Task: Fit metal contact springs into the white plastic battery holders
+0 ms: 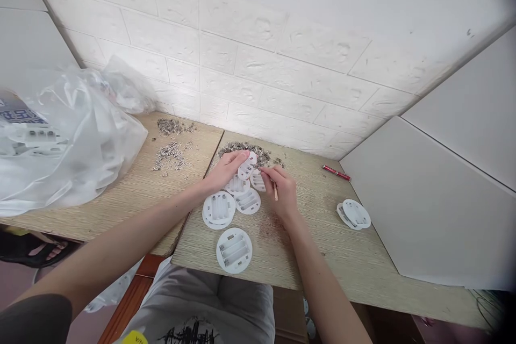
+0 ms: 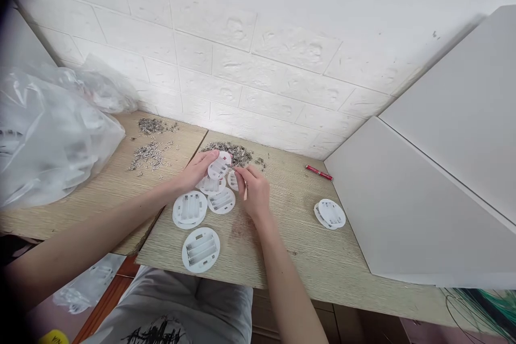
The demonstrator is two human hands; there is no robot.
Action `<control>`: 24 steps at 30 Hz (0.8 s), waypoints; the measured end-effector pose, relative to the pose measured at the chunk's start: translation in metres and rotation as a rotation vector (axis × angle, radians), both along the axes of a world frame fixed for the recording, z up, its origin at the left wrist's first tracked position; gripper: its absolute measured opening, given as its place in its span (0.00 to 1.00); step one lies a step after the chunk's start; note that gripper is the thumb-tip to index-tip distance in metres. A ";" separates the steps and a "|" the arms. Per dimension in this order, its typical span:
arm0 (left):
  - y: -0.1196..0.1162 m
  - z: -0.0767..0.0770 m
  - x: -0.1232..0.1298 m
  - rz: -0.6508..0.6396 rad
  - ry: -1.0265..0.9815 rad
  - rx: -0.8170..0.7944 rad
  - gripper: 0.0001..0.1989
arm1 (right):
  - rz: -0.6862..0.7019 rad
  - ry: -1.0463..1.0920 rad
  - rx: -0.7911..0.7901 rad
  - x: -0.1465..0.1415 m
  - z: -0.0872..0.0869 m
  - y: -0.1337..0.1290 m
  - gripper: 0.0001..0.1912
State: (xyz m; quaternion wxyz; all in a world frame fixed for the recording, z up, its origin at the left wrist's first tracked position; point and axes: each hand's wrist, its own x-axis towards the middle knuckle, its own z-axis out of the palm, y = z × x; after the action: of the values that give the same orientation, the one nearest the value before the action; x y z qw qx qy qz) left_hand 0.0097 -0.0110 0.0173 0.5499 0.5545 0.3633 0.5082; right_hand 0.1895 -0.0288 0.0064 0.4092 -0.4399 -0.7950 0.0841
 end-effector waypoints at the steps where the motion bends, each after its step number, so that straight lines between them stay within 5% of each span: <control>1: 0.000 0.000 0.000 0.003 0.003 0.005 0.26 | 0.000 0.005 0.003 0.000 0.000 0.000 0.17; 24: -0.004 0.000 0.001 0.050 0.131 0.134 0.22 | -0.008 -0.056 0.168 0.000 -0.002 0.000 0.13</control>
State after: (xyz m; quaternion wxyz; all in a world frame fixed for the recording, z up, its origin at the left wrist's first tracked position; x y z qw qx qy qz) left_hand 0.0109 -0.0145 0.0172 0.4738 0.6127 0.3775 0.5076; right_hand 0.1900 -0.0287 0.0040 0.4227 -0.4094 -0.8085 0.0034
